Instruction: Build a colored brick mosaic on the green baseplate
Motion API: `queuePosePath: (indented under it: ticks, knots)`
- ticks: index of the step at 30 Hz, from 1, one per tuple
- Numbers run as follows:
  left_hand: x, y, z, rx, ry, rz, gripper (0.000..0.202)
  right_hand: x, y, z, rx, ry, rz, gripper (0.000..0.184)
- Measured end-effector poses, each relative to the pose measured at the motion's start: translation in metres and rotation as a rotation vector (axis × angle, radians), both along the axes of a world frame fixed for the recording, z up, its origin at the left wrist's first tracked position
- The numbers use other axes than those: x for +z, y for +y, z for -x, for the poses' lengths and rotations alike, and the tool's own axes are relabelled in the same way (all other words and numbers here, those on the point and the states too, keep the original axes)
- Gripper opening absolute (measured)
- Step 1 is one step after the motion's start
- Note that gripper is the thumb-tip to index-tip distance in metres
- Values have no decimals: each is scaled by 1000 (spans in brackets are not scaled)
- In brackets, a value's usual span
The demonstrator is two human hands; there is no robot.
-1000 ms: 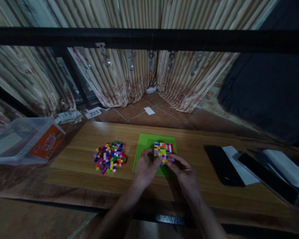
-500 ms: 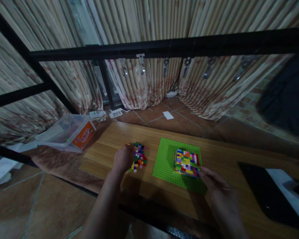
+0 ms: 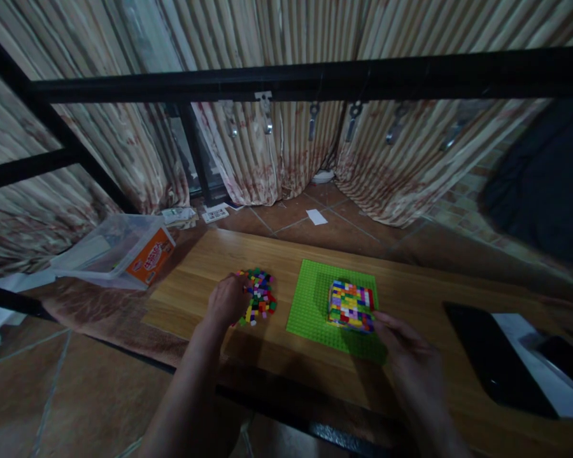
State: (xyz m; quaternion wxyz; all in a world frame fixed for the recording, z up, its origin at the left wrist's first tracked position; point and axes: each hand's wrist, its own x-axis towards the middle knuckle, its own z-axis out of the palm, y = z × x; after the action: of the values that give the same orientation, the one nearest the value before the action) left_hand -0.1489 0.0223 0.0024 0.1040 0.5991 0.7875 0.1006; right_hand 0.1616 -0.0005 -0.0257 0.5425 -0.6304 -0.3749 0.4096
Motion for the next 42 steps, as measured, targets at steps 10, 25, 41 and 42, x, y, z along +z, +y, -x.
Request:
queuePosePath:
  ticks: [10, 25, 41, 42]
  knots:
    - [20, 0, -18, -102, -657, -161, 11, 7, 2, -11, -53, 59, -139, 25]
    - [-12, -23, -160, -314, -1384, -192, 5, 13, -12, -5, 367, -114, -269, 10]
    - [-5, -27, -161, -466, -978, -251, 10, 16, -16, -13, 439, -223, -248, 16]
    - [-4, -27, -161, -466, -963, -258, 10, 16, -16, -14, 447, -235, -235, 15]
